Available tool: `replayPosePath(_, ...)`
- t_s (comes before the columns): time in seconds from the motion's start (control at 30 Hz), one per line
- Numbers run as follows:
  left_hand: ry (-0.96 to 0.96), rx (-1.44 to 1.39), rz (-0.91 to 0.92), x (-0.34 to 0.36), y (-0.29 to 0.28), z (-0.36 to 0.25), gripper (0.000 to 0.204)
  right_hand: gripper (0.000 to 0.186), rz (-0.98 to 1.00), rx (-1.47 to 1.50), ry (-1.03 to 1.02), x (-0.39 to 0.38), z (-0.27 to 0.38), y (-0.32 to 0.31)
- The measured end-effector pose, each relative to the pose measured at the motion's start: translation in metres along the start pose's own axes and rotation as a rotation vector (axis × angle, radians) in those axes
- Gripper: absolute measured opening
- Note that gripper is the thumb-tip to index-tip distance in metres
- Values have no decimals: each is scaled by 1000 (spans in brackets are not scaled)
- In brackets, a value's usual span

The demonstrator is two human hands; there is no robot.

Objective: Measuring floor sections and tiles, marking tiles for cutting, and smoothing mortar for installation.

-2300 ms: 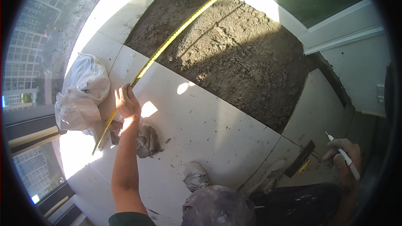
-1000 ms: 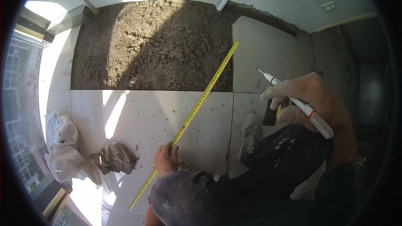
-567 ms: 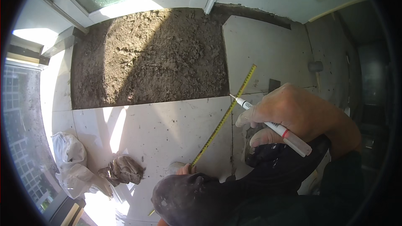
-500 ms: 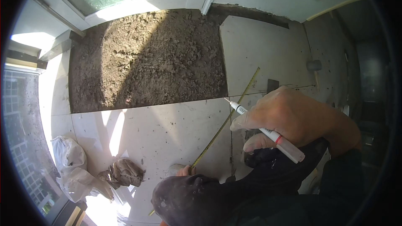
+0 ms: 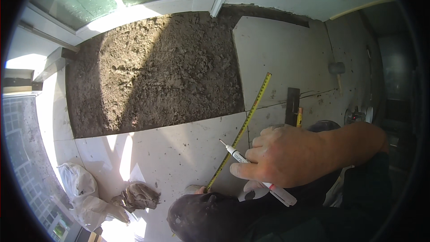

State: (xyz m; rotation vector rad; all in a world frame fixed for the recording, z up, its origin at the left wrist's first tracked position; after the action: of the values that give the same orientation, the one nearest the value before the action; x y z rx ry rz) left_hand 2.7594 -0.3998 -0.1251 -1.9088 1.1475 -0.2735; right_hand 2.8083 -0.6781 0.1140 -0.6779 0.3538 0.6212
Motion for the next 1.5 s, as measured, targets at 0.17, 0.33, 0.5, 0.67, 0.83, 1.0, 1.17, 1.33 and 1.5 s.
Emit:
replayPosePath(0.17,-32,2,-20,9,-21,0,24,30,39,7,-163,17,3,0)
replayPosePath(0.33,-276,92,-124,-22,-47,10,22,44,-4,4,1,14,-9,-13)
replayPosePath(0.5,-389,-26,-368,-36,-69,46,19,47,-129,-180,-12,32,8,-33)
replayPosePath(0.67,-662,-611,-414,5,-144,74,22,34,-362,68,126,59,-18,-18)
replayPosePath(0.83,-353,-1488,-356,105,-195,46,27,33,-516,36,-110,115,14,-22)
replayPosePath(1.0,-318,-1624,-506,172,-127,13,22,26,-713,121,-82,198,-6,-27)
replayPosePath(1.17,-417,-1329,-375,181,-90,44,24,12,-757,281,101,246,-53,6)
replayPosePath(1.33,-407,-276,-679,144,-118,141,26,10,-729,444,168,293,-88,-11)
replayPosePath(1.5,-693,406,-976,138,-193,285,39,14,-659,319,217,327,-155,-65)
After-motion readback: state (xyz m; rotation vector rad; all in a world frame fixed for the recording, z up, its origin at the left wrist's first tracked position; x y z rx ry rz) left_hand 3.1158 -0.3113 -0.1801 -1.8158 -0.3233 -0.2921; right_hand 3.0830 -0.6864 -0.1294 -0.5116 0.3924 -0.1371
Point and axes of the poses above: each hand's wrist, its own x-axis towards the middle knuckle, its own y-axis out of the palm, z = x × y, the point moved 5 cm from there along x, towards the middle knuckle, and after that the axes turned 14 degrees about x, right-handed, at the moved point
